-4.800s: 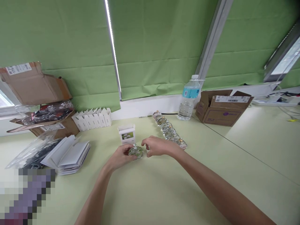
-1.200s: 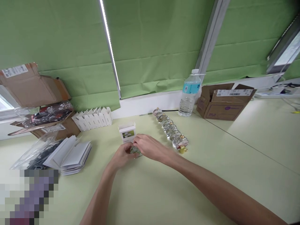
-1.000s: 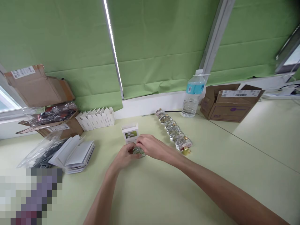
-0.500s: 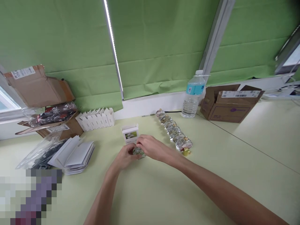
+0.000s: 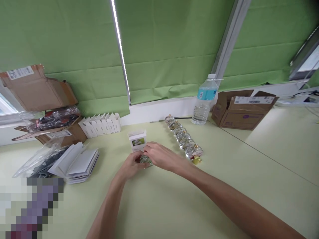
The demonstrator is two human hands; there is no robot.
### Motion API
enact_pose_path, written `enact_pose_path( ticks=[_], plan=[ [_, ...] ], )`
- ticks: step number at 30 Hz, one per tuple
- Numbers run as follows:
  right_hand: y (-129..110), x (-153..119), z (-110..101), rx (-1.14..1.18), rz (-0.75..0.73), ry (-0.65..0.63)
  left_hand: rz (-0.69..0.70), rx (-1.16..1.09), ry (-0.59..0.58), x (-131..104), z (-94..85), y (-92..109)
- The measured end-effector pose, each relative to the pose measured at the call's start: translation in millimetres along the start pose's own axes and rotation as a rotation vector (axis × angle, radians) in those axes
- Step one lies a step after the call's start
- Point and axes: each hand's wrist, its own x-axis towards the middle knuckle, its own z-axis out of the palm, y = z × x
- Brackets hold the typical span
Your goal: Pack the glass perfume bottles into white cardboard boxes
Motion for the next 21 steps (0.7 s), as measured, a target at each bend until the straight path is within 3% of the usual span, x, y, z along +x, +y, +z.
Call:
enact_pose_path(
  ticks=[4, 8, 11, 13, 15, 18, 21],
  plan=[
    [2.7, 0.7, 1.9, 0.130, 0.073, 0.017, -0.026, 0.009, -0.053, 0.3, -1.8, 0.0],
    [-1.4, 1.1, 0.4, 0.042, 0.037, 0.007, -0.014, -0.001, -0.045, -0.6, -1.8, 0.1],
    [-13.3, 1.9, -22.9, -0.005, 0.023, 0.105, -0.022, -0.032, -0.059, -1.9, -1.1, 1.7],
    [-23.4, 1.5, -47.4, 0.093, 0.073, 0.233, -0.055, -0.034, -0.057, -2.6, -0.4, 3.6],
    [-31.7, -0.8, -69.2, 0.148, 0.117, 0.273, -0.069, -0.022, -0.042, -3.2, 0.2, 6.0],
    [-32.4, -7.2, -82.3, 0.135, 0.132, 0.192, -0.063, -0.009, -0.027, -4.1, 0.6, 9.0],
    [-19.0, -12.5, -75.2, 0.072, 0.151, 0.118, -0.067, -0.014, -0.031, -4.8, 0.1, 9.6]
  ],
)
